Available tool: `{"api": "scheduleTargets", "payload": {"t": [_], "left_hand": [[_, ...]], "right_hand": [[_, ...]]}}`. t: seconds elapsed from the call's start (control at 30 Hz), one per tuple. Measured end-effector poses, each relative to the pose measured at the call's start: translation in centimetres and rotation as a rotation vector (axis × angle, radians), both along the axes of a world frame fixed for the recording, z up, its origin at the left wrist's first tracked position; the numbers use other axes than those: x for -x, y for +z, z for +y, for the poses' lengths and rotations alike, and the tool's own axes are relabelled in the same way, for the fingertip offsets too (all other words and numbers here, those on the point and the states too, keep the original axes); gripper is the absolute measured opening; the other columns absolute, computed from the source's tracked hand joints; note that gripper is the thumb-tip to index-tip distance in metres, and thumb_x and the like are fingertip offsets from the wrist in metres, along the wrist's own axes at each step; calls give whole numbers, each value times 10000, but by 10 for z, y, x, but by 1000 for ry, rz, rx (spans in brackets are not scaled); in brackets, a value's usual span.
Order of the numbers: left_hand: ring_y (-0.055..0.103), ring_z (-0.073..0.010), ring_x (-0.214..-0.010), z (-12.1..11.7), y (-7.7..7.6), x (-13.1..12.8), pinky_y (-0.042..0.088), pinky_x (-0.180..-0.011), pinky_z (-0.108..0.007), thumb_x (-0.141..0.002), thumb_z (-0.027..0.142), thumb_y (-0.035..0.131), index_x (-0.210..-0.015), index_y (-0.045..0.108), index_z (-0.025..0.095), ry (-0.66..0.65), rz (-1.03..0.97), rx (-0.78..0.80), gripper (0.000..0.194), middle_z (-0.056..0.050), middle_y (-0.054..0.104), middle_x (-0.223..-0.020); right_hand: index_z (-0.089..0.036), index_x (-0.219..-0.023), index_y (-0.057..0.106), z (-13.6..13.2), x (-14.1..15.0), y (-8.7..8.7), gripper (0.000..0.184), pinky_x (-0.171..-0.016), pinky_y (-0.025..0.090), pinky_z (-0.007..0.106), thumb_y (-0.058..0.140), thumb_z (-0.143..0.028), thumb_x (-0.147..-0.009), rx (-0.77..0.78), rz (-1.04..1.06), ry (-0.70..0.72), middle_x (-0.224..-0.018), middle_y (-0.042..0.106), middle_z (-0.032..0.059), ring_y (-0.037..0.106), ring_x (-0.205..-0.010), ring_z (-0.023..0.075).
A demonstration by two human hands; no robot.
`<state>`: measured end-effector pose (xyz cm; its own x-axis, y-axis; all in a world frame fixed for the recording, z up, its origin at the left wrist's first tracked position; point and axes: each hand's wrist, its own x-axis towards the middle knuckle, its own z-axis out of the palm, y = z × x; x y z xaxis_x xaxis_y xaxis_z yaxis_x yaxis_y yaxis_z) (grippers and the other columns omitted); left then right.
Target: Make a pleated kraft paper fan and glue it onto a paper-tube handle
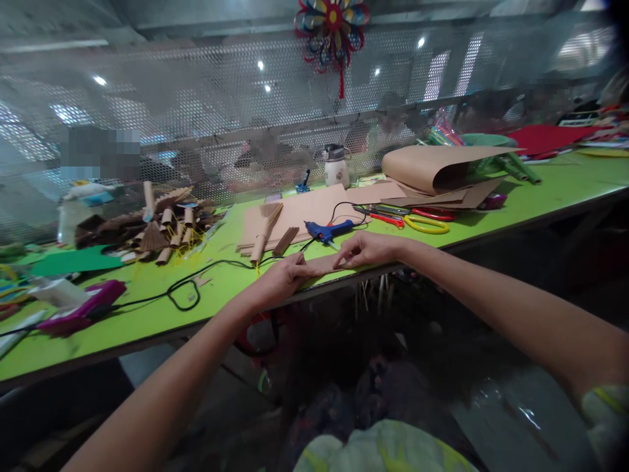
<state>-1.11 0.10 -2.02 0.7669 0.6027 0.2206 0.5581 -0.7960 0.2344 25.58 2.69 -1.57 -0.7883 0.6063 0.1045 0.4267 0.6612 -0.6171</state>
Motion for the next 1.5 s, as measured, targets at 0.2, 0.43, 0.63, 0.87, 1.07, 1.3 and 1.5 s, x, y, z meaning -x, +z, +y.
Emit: {"api": "scheduleTargets", "payload": {"t": [0.2, 0.43, 0.63, 0.87, 1.07, 1.3, 1.5], "left_hand": [[454, -127, -712, 1, -5, 3, 366, -639, -228, -919, 211, 411, -1097, 679, 267, -10, 11, -64, 326, -14, 460, -766], [474, -143, -777, -4, -6, 6, 397, -699, -251, -900, 160, 418, -1118, 666, 293, -19, 59, -218, 356, -41, 477, -857], [511, -144, -785, -11, 4, 5, 418, -711, -262, -901, 158, 427, -1083, 676, 286, -36, 135, -256, 333, -55, 509, -914], [542, -167, -809, -23, 21, -23, 430, -709, -270, -831, 97, 480, -861, 694, 180, -39, 197, -267, 231, -67, 580, -858], [533, -238, -776, -43, 12, -44, 417, -699, -364, -825, 115, 468, -806, 643, 131, 129, 336, -514, 177, -99, 582, -764], [526, -259, -860, -56, -5, -38, 402, -731, -403, -896, 175, 436, -947, 628, 120, 178, 315, -596, 206, -121, 586, -916], [510, -257, -906, -56, -7, -36, 397, -721, -400, -906, 216, 450, -847, 629, 131, 194, 237, -586, 207, -124, 572, -932]], "right_hand": [[-160, -1005, 734, -1, 0, -7, 262, -630, 397, 215, 560, -251, -831, -127, 14, -5, -717, 630, 13, 510, -660, 115], [-189, -1021, 723, -14, 0, -14, 252, -689, 399, 249, 518, -196, -874, -366, 7, -23, -826, 537, 44, 493, -752, 139], [-183, -1040, 693, -33, 3, -4, 317, -720, 378, 278, 446, -82, -868, -530, -109, -4, -912, 568, 79, 499, -824, 169], [-190, -1133, 579, -48, 22, 8, 342, -574, 299, 282, 493, -60, -828, -799, -429, -3, -822, 577, 62, 475, -765, 201], [-144, -1123, 542, -55, 26, 2, 278, -638, 352, 307, 476, -81, -860, -870, -449, -18, -913, 582, 102, 471, -776, 209], [-211, -1229, 528, -63, 28, -3, 375, -677, 394, 337, 461, -108, -875, -837, -460, -109, -994, 585, 121, 480, -851, 240], [-232, -1276, 503, -70, 17, -9, 450, -692, 419, 342, 466, -75, -857, -847, -469, -187, -1042, 584, 129, 477, -894, 248]]}}
